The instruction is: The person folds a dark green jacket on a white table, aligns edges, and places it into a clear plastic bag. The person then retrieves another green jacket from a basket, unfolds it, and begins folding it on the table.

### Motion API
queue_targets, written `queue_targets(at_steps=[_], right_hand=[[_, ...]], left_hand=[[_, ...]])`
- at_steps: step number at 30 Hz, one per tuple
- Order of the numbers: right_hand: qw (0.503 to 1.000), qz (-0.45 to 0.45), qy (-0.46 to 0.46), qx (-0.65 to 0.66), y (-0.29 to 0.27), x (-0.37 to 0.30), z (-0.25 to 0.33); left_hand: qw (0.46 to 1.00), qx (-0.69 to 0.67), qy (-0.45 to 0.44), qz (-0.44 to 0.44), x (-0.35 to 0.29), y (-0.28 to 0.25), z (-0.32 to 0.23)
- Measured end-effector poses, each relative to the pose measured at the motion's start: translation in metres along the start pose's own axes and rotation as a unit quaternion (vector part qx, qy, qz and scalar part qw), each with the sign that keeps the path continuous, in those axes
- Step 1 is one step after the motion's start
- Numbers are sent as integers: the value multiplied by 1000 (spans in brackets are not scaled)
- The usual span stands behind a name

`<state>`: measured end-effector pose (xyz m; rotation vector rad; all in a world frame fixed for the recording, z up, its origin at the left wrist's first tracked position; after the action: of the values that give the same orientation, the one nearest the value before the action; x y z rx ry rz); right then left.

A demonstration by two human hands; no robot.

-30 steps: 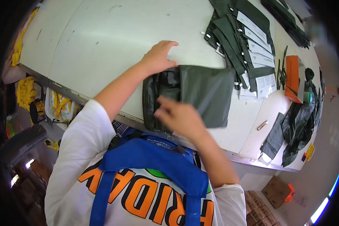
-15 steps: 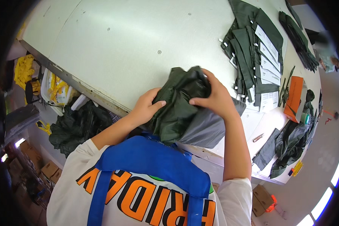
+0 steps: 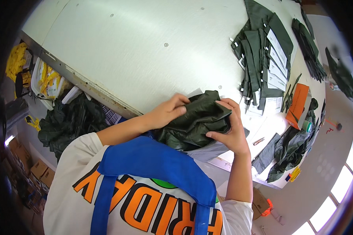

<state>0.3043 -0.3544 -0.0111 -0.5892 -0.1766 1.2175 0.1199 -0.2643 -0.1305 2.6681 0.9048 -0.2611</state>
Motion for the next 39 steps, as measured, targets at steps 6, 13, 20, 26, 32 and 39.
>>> queue_targets(at_steps=[6,13,20,26,32,39], right_hand=[[988,69,125,55,-1,3,-18],[980,-11,153,127,1,-4,-22],[979,69,128,142,2,1,-11],[984,71,129,100,7,3,-12],[977,40,145,152,10,5,-13],[967,-8,185,177,9,-2,-29]], left_hand=[[926,239,203,-209,8,4,17],[989,125,19,-80,6,20,-11],[992,96,54,56,16,27,1],[998,-34,-33,-46,8,23,-2],[961,214,78,-155,10,26,15],[953,179,27,-244,10,9,9]])
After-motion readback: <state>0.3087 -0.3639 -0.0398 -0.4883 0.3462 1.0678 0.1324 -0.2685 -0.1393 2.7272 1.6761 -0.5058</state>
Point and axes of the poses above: each hand's wrist, its own x-axis towards the middle knuckle, its own y-axis out of the palm, z = x × y, the point moved 3 cm from there along x, towards the middle knuckle, and after that the axes turned 13 degrees about -z, right-handed, at the moved point
